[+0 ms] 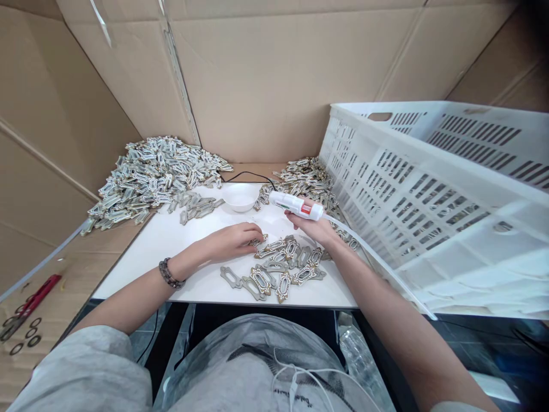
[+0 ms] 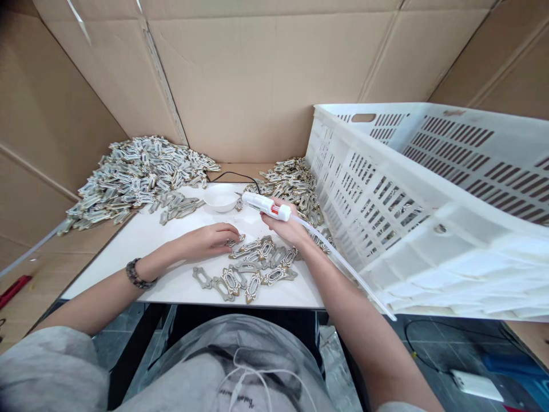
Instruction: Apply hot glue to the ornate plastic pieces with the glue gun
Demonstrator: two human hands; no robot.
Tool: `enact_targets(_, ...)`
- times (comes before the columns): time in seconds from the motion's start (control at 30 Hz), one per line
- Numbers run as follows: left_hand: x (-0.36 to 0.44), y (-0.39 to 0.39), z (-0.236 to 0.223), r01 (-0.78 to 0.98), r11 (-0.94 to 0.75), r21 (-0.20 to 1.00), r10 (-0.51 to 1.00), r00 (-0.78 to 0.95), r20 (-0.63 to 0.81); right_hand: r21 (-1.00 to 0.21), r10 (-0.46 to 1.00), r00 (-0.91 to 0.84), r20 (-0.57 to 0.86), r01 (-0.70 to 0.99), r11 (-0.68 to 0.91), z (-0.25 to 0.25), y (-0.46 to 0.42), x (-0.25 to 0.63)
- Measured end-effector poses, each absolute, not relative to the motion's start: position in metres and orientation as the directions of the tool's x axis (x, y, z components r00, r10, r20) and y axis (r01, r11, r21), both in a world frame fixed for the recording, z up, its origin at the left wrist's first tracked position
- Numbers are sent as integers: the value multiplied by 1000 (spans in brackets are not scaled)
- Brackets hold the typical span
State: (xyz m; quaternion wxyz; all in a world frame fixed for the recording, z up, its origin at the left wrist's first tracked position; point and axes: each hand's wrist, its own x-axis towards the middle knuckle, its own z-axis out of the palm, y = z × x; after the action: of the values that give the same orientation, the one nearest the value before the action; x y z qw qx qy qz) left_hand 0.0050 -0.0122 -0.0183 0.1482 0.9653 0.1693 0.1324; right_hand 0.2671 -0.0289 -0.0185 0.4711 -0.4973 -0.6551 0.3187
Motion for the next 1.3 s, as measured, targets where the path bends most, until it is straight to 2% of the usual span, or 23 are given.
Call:
enact_targets(0.27,5,-9,-29,451,-776,440,606,726,325,-847,944,-58,325,426,317,-19,-31,268)
enact_targets(0.33,6,-10,-29,499,-779,379,618,710,338,-851,947,-55,317,424,309,-19,-30,268)
enact_targets(0.5,-2,-5,-16,642,-758,117,631,676,380,-849,945,-28,325,431,305,-18,-31,267)
enact_targets(0.57,-11,1,-11,728,-682,65,694,617,372,-835,938,-6,347,454,312,-17,-31,268)
enact_targets(0.67,-26,11,-6,836,-548,36,807,517,287,-818,926,25,377,477,320,-17,-31,268)
enact_targets(0.77,-36,18,-5,879,-473,55,871,457,179,-837,931,64,360,463,292,-18,-31,269)
enact_targets(0.87,-40,22,-7,867,-490,88,871,483,92,-892,949,85,303,376,251,-18,-31,269)
enact_targets(0.97,-41,27,-12,811,-566,149,824,556,104,-930,957,98,274,280,238,-17,-32,268)
enact_targets(1.1,-39,31,-16,786,-581,213,814,568,122,-937,958,111,263,267,226,-14,-33,265)
enact_targets(1.3,-41,21,-1,765,-584,271,797,603,17,-934,961,98,259,278,223,-14,-35,263)
